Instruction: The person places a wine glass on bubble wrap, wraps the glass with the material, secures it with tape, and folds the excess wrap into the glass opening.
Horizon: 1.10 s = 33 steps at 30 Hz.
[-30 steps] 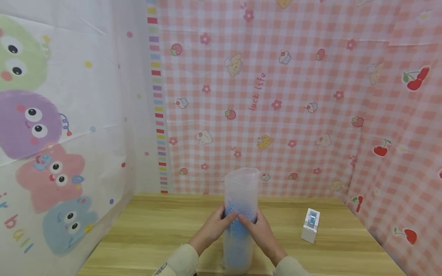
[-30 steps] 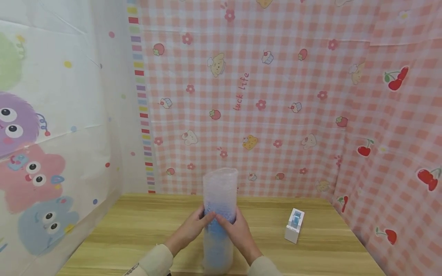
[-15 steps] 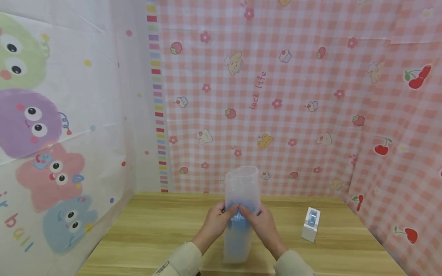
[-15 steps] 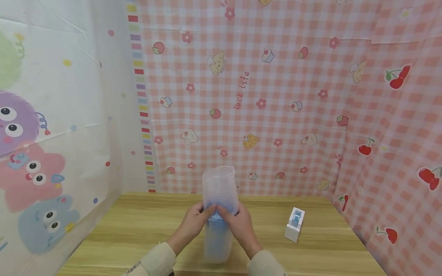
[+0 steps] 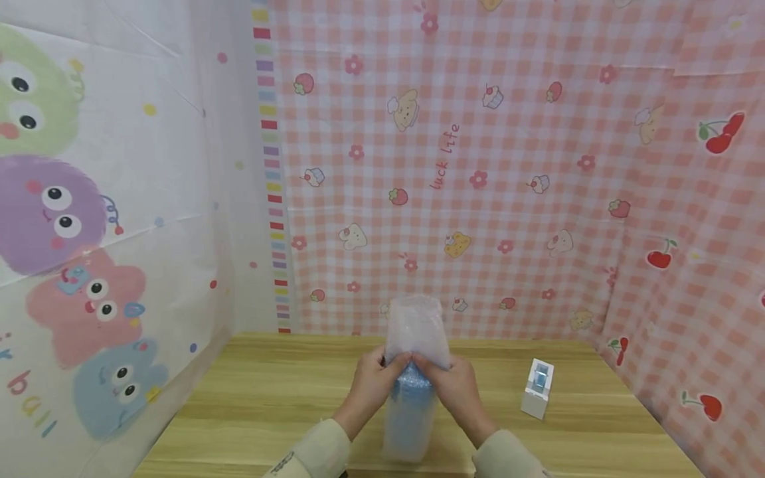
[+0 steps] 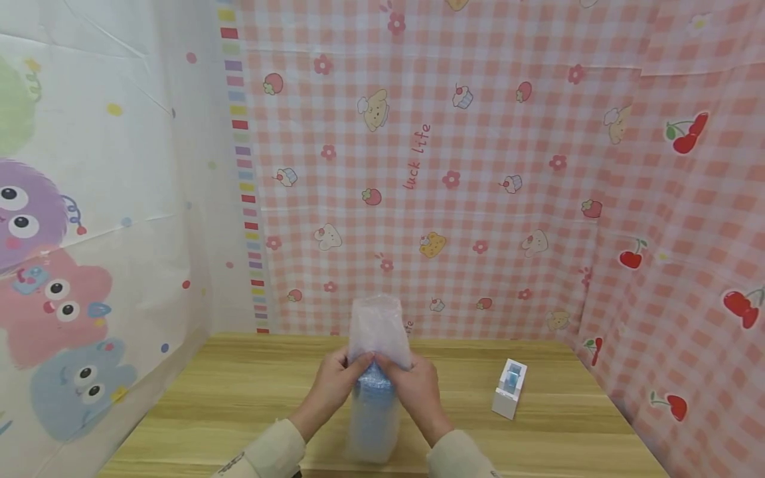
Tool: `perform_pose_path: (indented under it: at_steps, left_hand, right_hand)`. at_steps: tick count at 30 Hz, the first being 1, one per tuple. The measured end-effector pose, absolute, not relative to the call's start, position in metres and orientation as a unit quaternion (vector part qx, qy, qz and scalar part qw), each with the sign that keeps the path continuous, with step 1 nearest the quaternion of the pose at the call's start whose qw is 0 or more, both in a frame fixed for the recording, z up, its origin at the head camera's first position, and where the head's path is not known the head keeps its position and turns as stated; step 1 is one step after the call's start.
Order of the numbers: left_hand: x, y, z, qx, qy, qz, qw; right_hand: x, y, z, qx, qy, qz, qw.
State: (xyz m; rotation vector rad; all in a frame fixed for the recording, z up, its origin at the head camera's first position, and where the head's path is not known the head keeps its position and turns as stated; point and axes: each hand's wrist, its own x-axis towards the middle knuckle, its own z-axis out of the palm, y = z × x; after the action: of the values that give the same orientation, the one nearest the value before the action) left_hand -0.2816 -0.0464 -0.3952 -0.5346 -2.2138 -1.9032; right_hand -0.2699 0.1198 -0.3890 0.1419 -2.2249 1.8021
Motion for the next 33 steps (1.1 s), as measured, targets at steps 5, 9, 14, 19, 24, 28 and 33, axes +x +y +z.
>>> perform_pose_path:
  at_steps: [5, 9, 14, 19, 24, 28, 33]
  left_hand:
    - [-0.281, -0.050, -0.394, -0.193, -0.711, -0.676, -0.032]
    - [-0.281, -0.048, -0.391, -0.180, -0.709, -0.680, -0.053]
    - [-0.279, -0.047, -0.389, -0.145, -0.719, -0.679, -0.028]
    - [-0.278, -0.051, -0.390, -0.112, -0.739, -0.665, 0.006]
    - [-0.281, -0.052, -0.396, -0.103, -0.747, -0.655, 0.046]
    - [-0.281, -0.052, -0.400, -0.119, -0.737, -0.665, 0.036]
    - [-0.284, -0.056, -0.398, -0.175, -0.707, -0.682, -0.058]
  right_hand:
    - [-0.269, 0.119, -0.389, 0.051, -0.789, 0.592, 0.159]
    - [-0.269, 0.118, -0.391, 0.038, -0.779, 0.604, 0.161]
    - [-0.269, 0.118, -0.391, 0.068, -0.777, 0.609, 0.143]
    - [-0.270, 0.122, -0.389, 0.115, -0.773, 0.620, 0.072]
    - [-0.267, 0.122, -0.389, 0.127, -0.768, 0.628, 0.022]
    - [-0.266, 0.119, -0.387, 0.101, -0.778, 0.617, 0.063]
    - [-0.268, 0.120, -0.385, 0.058, -0.789, 0.598, 0.127]
